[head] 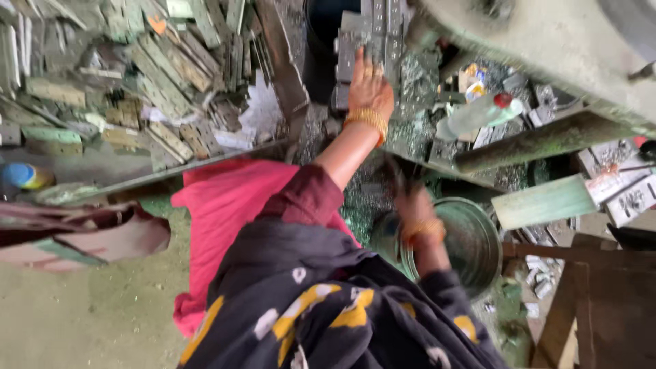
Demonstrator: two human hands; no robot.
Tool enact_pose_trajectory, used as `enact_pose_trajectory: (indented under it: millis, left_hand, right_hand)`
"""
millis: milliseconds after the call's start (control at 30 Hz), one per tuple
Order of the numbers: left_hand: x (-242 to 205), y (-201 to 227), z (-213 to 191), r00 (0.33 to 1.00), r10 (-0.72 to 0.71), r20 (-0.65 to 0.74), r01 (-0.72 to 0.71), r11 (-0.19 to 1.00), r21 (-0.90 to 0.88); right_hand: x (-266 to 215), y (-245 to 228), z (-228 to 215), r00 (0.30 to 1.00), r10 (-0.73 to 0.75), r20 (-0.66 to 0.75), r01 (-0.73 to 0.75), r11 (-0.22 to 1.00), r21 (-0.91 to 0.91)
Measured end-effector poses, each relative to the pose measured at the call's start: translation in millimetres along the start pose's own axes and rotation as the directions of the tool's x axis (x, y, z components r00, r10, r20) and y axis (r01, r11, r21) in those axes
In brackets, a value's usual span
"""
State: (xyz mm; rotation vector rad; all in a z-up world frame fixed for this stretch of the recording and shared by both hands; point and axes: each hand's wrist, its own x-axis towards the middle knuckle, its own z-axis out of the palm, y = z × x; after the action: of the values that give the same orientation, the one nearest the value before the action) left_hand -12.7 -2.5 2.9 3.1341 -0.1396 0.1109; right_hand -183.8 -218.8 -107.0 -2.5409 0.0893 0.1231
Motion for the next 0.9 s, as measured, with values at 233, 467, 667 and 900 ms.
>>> enact_pose_trajectory:
  millis: [233, 467, 667, 900]
  left_hand:
    - [-2, -1, -16, 0.995, 0.035, 0.09, -0.034, 0.999, -0.012]
    - [17, -6, -30, 0.994, -0.101, 0.036, 0.098, 0.993, 0.063]
    - [18, -17, -23, 0.994, -0.034, 0.103, 0.046, 0.992, -0.119]
    - [18, 0, -11, 0.994, -0.057, -0.098, 0.056, 0.998, -0.009]
  right_hand:
    - [3, -19, -10, 0.987, 0.062, 0.146, -0.059, 0.998, -0.025]
    - [10, -6, -9, 1.0, 0.02, 0.008, -0.02, 0.996, -0.086]
    - [14, -22, -4, 0.982, 0.155, 0.109, -0.148, 0.986, -0.071]
    - [7, -1, -4, 0.999, 0.002, 0.036, 0.003, 0.99, -0.14]
